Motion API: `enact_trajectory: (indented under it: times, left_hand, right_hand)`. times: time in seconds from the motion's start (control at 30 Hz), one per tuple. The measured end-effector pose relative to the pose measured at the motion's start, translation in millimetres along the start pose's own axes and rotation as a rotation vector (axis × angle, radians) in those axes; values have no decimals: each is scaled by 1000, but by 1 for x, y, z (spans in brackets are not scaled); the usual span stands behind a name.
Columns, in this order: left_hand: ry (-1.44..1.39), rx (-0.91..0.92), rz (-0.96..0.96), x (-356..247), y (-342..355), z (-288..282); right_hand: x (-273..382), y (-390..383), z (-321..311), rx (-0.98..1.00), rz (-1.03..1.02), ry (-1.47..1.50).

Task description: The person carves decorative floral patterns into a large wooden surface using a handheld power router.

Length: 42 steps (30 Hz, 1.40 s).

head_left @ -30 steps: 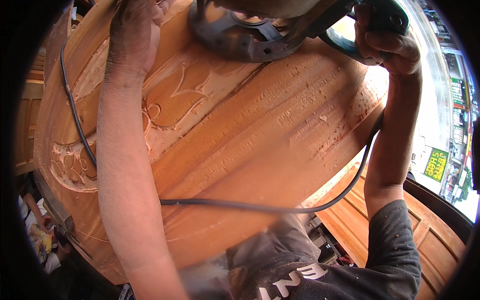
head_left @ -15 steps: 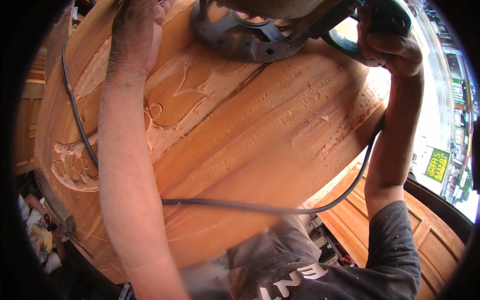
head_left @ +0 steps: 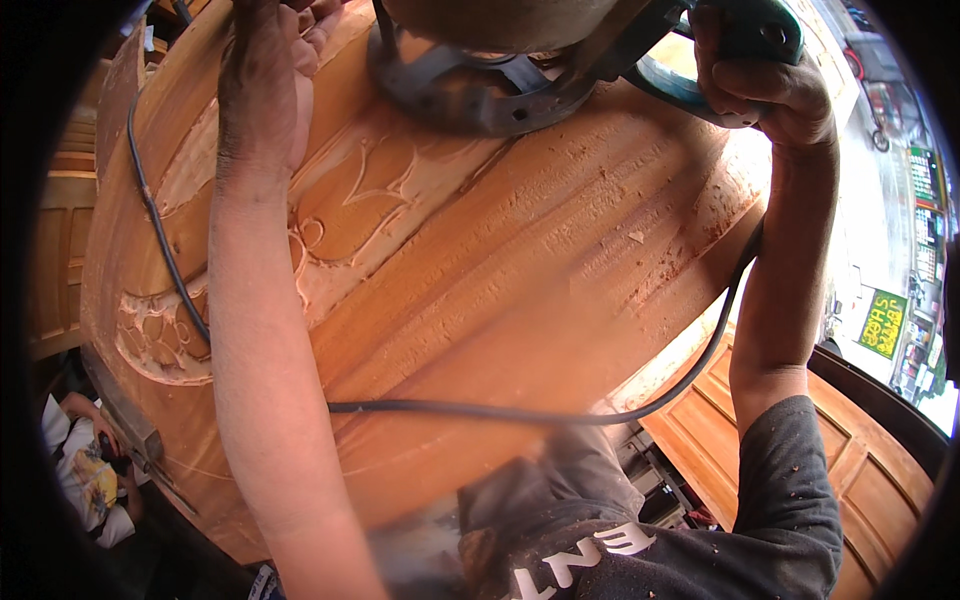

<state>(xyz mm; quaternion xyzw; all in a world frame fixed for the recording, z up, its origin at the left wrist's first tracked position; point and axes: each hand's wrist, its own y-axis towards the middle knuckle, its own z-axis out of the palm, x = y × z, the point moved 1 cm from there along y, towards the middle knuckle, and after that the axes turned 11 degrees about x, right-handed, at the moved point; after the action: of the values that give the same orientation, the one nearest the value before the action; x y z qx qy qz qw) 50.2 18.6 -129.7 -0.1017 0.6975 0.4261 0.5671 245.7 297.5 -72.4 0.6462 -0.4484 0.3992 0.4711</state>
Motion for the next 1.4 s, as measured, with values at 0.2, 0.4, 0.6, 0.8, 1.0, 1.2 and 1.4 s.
enact_trajectory:
  times: [0.2, 0.4, 0.6, 0.8, 1.0, 1.2, 1.4]
  left_hand:
    - [-106, 63, -32, -2, 8, -13]
    - [-95, 17, -19, 10, 9, -16]
    - [-20, -58, -16, -3, 3, 3]
    - [-44, -96, -49, -10, 2, 8]
    - [-20, 20, 12, 12, 3, -15]
    - [-24, -87, -16, -6, 2, 6]
    - [-44, 133, -39, -3, 1, -20]
  right_hand:
    - [12, 4, 12, -8, 69, 64]
    - [-1, 2, 1, 35, -24, 126]
    - [-4, 0, -3, 61, -59, 64]
    - [-1, -16, -11, 47, 246, 60]
    - [-7, -19, -14, 46, 240, 65]
    - [-4, -22, -18, 45, 257, 65]
    - [-1, -17, -11, 68, 249, 60]
